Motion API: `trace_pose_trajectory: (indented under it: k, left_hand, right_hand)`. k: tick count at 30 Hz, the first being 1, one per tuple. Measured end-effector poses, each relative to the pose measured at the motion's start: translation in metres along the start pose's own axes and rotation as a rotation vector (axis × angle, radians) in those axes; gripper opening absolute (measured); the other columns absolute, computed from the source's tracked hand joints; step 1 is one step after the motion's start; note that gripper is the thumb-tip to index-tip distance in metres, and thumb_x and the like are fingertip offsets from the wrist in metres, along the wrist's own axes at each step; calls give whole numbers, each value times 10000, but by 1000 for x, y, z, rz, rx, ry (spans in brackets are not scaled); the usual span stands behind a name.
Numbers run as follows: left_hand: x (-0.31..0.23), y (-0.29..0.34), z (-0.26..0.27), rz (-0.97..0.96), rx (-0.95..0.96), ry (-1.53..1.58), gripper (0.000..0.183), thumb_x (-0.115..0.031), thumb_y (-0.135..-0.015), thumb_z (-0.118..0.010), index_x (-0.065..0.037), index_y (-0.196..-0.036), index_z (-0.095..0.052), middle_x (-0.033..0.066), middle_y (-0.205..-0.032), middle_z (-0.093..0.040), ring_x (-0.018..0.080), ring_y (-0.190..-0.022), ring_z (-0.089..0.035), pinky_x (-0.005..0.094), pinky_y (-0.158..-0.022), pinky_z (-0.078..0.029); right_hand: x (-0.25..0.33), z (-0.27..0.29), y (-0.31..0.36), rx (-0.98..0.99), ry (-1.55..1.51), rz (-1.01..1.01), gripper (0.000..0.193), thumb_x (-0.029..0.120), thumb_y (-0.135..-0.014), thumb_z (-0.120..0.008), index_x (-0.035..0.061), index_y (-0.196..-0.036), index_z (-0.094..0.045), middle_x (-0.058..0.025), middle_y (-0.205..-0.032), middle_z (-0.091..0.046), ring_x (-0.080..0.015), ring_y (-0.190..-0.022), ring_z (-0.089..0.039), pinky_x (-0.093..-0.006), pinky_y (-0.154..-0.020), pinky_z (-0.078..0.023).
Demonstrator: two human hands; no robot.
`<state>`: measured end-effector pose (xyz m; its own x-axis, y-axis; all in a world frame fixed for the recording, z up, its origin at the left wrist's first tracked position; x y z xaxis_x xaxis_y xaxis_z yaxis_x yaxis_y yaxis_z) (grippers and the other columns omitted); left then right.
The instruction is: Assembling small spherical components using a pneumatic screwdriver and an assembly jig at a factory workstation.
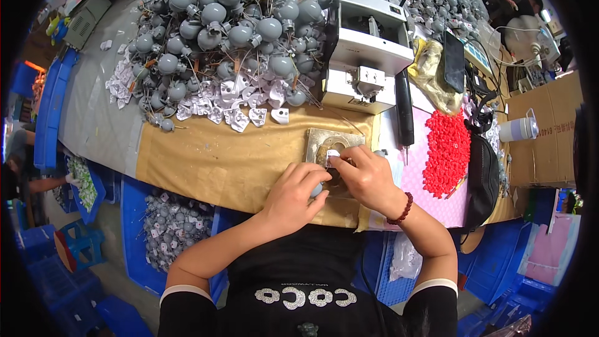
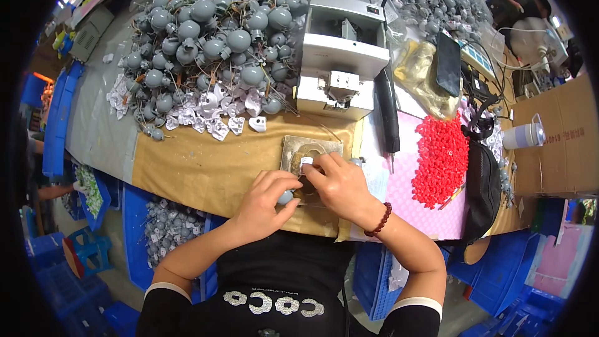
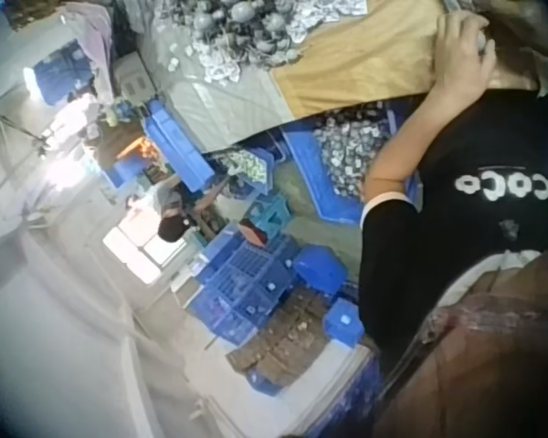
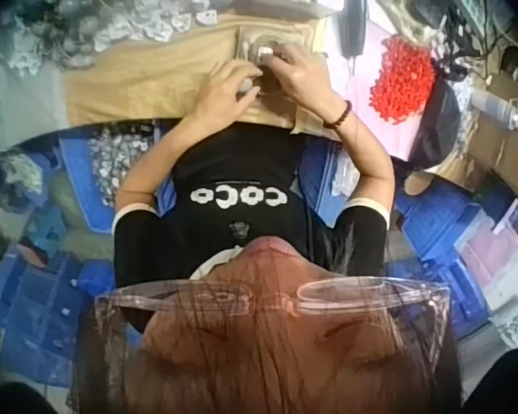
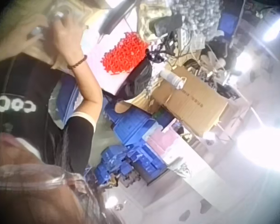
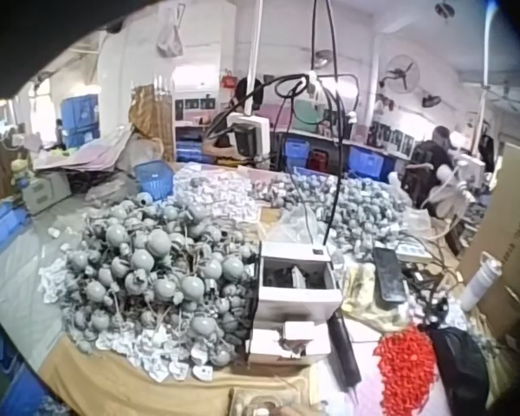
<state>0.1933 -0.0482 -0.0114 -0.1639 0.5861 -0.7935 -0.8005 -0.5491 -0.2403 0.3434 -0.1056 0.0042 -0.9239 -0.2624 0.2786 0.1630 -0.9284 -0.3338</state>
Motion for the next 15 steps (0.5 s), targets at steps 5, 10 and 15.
trace_pose_trajectory:
  k: [5,10,15]
  left_hand:
    - [0,-1,-3,-2,45,-16,282,-66,-841,-742,-54,-1113,-668,112,-1136,-632,333,-1071,-587,429,-931,-505]
    - [0,-5,0,-10,19,-134,341,-47,-826,-714,-52,-1163,-662,135,-1204,-617,361,-1122,-571,437,-950,-504]
    - [-6,-13,-12,-183,-47,-529,541,-53,-755,-730,-66,-1289,-646,171,-1345,-592,366,-1223,-544,472,-1018,-456]
  right_hand:
    - [3,0,-3,122,25,-11,362,68,-733,-711,62,-1094,-714,-65,-1011,-630,-237,-882,-632,-350,-650,-551]
    - [20,-6,5,205,179,30,382,109,-752,-681,-46,-1101,-670,-140,-1078,-604,-256,-928,-600,-341,-701,-532]
    - [15,-9,21,78,72,9,431,39,-786,-657,-61,-1205,-665,-163,-1164,-615,-317,-1044,-605,-407,-855,-537]
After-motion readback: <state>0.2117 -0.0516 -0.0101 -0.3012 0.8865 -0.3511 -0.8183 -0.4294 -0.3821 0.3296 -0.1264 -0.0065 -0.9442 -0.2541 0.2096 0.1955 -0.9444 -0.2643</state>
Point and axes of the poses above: each hand's wrist, its own y-axis away from the middle knuckle, its own z-axis out of the back of the hand, x = y × z, the point moved 6 cm from there along -y, towards the middle knuckle
